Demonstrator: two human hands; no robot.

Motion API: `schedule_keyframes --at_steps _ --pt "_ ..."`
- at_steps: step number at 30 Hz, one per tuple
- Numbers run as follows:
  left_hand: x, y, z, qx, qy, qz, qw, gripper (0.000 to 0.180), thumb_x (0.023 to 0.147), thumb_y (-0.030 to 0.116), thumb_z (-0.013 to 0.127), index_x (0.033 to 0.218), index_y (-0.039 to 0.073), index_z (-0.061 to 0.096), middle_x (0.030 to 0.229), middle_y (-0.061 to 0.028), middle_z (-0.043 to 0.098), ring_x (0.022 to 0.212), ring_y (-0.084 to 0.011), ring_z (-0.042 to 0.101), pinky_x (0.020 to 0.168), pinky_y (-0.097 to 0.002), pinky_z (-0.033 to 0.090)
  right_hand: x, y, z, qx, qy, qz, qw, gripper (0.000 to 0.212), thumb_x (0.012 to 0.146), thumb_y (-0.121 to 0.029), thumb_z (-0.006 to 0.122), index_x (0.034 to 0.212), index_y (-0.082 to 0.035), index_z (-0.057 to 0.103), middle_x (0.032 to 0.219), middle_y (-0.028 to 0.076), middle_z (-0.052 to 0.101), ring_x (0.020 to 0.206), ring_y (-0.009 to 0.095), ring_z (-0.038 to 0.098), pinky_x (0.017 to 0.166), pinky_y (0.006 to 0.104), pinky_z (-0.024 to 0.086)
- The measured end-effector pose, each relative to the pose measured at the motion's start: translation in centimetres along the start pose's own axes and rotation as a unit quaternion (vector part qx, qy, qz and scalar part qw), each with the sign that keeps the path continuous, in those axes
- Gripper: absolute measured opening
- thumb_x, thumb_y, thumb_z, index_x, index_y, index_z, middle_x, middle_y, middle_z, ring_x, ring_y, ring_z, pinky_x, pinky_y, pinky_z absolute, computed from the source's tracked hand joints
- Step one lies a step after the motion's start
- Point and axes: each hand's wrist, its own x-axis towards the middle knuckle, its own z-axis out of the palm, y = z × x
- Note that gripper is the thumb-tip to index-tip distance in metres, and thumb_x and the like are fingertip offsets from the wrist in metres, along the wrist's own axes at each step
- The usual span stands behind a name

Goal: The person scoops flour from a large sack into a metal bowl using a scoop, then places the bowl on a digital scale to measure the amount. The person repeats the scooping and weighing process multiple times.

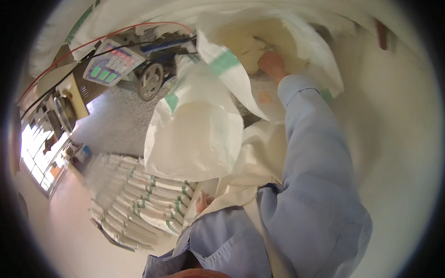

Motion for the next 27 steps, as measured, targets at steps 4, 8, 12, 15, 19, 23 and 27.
schedule_keyframes --at_steps 4,8,12,15,19,23,27 --pt "-0.5 -0.1 -0.5 -0.070 0.031 -0.113 0.991 0.066 0.082 0.060 0.041 0.102 -0.003 0.054 0.079 -0.0122 0.063 0.065 -0.0184 0.061 0.050 -0.0276 0.046 0.9 -0.3 2.4 0.022 -0.012 0.023 0.999 0.026 0.080 -0.017 0.044 0.090 -0.003 0.064 0.092 0.017 0.061 0.087 0.033 0.059 0.074 0.0425 0.048" --pt "0.3 0.3 -1.5 -0.034 -0.031 -0.078 0.996 0.067 0.083 0.059 0.041 0.104 -0.003 0.052 0.079 -0.0114 0.063 0.064 -0.0174 0.060 0.049 -0.0266 0.045 -0.4 1.2 0.1 0.154 0.048 0.066 0.985 0.027 0.081 -0.018 0.044 0.086 0.001 0.062 0.086 0.020 0.060 0.084 0.036 0.058 0.074 0.0435 0.047" --pt "0.3 1.7 -2.1 0.060 -0.032 0.031 0.997 0.067 0.083 0.059 0.040 0.105 -0.003 0.052 0.079 -0.0106 0.063 0.063 -0.0165 0.060 0.048 -0.0252 0.045 -0.6 0.7 -4.8 0.313 0.026 0.168 0.934 0.030 0.080 -0.022 0.044 0.087 0.002 0.059 0.094 0.024 0.058 0.089 0.039 0.055 0.078 0.0448 0.044" --pt "0.0 3.1 -2.6 -0.008 -0.016 0.015 1.000 0.067 0.083 0.059 0.039 0.105 -0.003 0.052 0.080 -0.0107 0.063 0.064 -0.0165 0.060 0.048 -0.0255 0.045 -2.6 0.6 -7.1 0.284 0.052 0.194 0.937 0.032 0.079 -0.026 0.045 0.084 0.001 0.062 0.094 0.024 0.059 0.087 0.037 0.057 0.073 0.0439 0.045" --pt "0.0 4.5 -3.7 0.003 -0.022 0.000 1.000 0.068 0.082 0.060 0.039 0.105 -0.003 0.052 0.079 -0.0110 0.063 0.064 -0.0171 0.060 0.049 -0.0260 0.045 -7.4 2.6 -7.4 0.337 0.116 0.168 0.919 0.035 0.080 -0.027 0.042 0.088 0.003 0.058 0.091 0.026 0.058 0.088 0.039 0.056 0.075 0.0443 0.044" --pt "0.7 4.7 -4.4 -0.047 0.004 -0.036 0.998 0.069 0.081 0.061 0.040 0.105 -0.003 0.052 0.079 -0.0113 0.063 0.064 -0.0172 0.060 0.049 -0.0259 0.044 -8.7 3.6 -6.6 0.401 0.150 0.125 0.895 0.037 0.080 -0.027 0.041 0.093 0.005 0.055 0.091 0.028 0.057 0.090 0.041 0.055 0.078 0.0450 0.042" --pt "0.9 4.1 -4.2 -0.074 -0.002 -0.020 0.997 0.069 0.081 0.061 0.040 0.105 -0.003 0.051 0.079 -0.0112 0.063 0.064 -0.0168 0.060 0.049 -0.0260 0.044 -8.6 3.0 -6.8 0.399 0.150 0.167 0.889 0.038 0.080 -0.027 0.041 0.093 0.006 0.054 0.093 0.028 0.056 0.092 0.042 0.053 0.081 0.0457 0.041"
